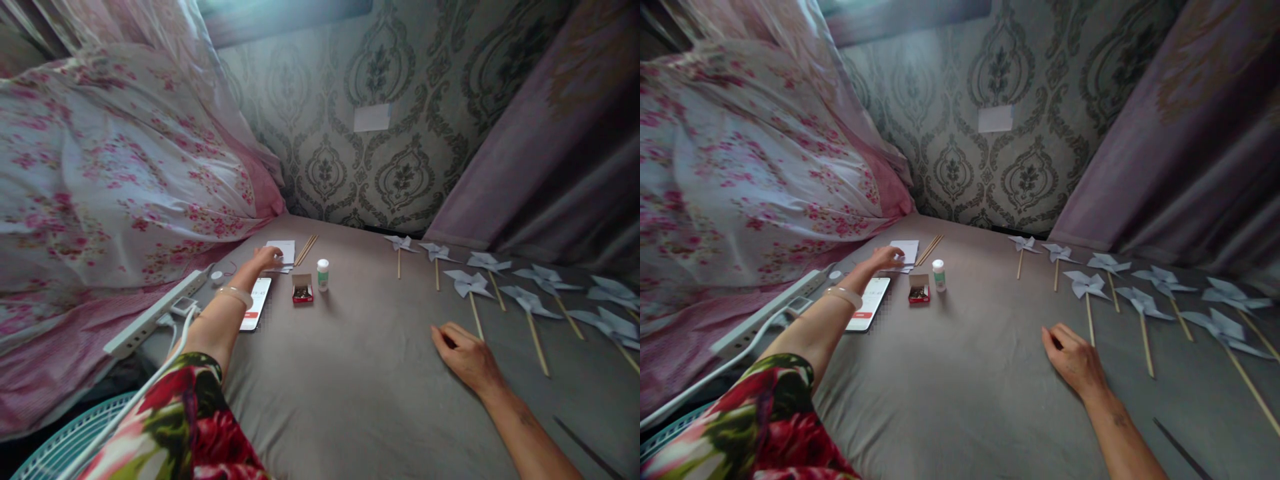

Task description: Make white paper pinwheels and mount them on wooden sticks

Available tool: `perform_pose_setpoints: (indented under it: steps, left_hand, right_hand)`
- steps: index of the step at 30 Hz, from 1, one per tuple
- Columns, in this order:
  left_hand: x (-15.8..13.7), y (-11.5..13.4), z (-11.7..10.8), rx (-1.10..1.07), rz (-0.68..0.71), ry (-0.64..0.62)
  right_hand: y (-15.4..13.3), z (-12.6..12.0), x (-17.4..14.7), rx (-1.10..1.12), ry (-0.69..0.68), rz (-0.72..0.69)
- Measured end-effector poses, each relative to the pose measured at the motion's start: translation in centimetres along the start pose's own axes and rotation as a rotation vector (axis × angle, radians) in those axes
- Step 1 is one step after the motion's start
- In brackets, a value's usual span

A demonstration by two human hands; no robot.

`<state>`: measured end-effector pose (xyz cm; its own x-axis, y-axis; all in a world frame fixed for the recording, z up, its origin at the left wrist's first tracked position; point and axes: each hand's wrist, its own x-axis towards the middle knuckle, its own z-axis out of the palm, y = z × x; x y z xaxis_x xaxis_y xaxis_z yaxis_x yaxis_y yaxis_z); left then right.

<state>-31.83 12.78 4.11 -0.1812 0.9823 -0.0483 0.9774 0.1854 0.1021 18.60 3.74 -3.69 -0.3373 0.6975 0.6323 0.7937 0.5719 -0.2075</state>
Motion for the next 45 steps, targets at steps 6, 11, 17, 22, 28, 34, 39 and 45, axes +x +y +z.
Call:
perform_pose_setpoints:
  steps: [6, 11, 17, 22, 28, 34, 39, 45]
  left_hand:
    - [0.1, -0.3, -0.4, 0.0, 0.008, -0.024]
    - [0.0, -0.4, -0.6, -0.006, 0.014, -0.038]
    - [-0.1, -0.4, -0.6, -0.007, 0.015, -0.018]
    - [-0.3, 0.0, -0.6, -0.019, 0.026, 0.016]
    - [-1.8, -0.6, -1.4, -0.078, 0.004, 0.071]
    - [-6.6, -1.9, -1.0, -0.152, -0.057, 0.23]
    - [-11.5, -1.8, 0.1, -0.208, -0.111, 0.367]
    - [-17.0, -1.2, 2.2, -0.314, -0.208, 0.535]
  right_hand:
    - [-0.1, 0.0, 0.1, -0.014, 0.005, 0.012]
    - [-0.1, 0.1, 0.0, -0.021, 0.003, 0.018]
    - [-0.2, 0.0, 0.1, -0.011, -0.004, 0.043]
    - [-0.4, 0.0, 0.2, -0.034, 0.008, 0.048]
    - [-0.3, -0.1, 0.1, -0.048, 0.001, 0.026]
    - [0.2, 0.1, -0.1, -0.07, -0.022, 0.028]
    - [0.2, -0.1, -0.2, -0.056, -0.024, 0.04]
    - [0.6, -0.1, -0.4, -0.075, -0.025, 0.013]
